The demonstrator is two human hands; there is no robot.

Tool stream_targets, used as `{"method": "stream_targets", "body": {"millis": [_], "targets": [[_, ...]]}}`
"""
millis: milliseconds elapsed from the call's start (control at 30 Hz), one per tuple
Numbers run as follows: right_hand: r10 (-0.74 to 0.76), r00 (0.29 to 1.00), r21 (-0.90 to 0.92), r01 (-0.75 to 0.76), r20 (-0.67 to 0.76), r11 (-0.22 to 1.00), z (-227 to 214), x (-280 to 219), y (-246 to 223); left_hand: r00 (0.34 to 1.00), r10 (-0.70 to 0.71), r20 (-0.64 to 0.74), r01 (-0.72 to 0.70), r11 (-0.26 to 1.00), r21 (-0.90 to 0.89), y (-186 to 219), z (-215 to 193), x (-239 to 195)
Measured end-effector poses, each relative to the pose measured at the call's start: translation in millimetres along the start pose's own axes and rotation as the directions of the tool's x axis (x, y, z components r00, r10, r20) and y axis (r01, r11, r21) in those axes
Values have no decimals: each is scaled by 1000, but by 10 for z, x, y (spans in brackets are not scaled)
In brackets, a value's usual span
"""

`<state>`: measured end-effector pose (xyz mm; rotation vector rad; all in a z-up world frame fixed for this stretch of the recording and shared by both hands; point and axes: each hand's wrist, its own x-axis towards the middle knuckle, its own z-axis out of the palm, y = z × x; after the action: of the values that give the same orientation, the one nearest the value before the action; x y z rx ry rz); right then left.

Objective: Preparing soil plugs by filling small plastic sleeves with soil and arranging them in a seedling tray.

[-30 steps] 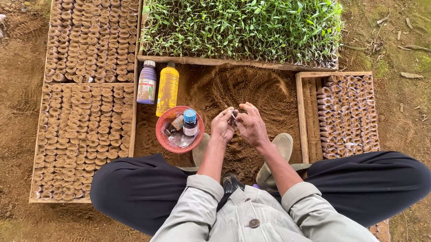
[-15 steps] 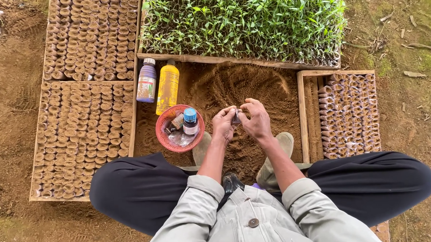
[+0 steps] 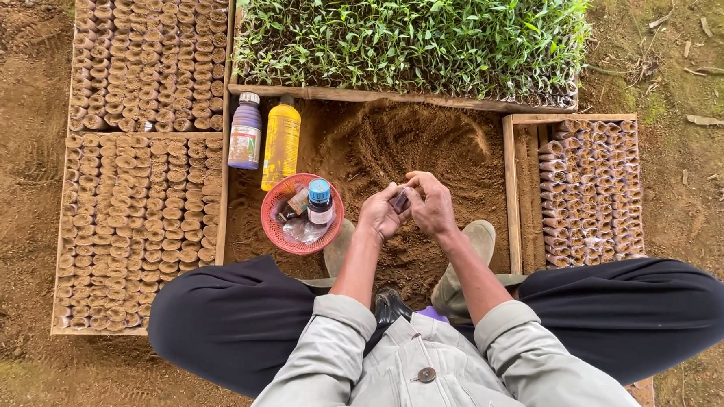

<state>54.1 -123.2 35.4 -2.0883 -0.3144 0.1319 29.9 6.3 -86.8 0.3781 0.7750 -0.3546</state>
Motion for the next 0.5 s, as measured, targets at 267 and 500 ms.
{"method": "stream_targets", "body": {"millis": [267, 500], "targets": [[28, 1000, -105, -28, -6, 994, 86, 23, 234, 977, 160, -140, -142, 981, 133, 21, 262, -261], [-22, 1000, -209, 19, -9, 978, 162, 22, 375, 958, 213, -191, -164, 957, 241, -47, 176, -156]]}}
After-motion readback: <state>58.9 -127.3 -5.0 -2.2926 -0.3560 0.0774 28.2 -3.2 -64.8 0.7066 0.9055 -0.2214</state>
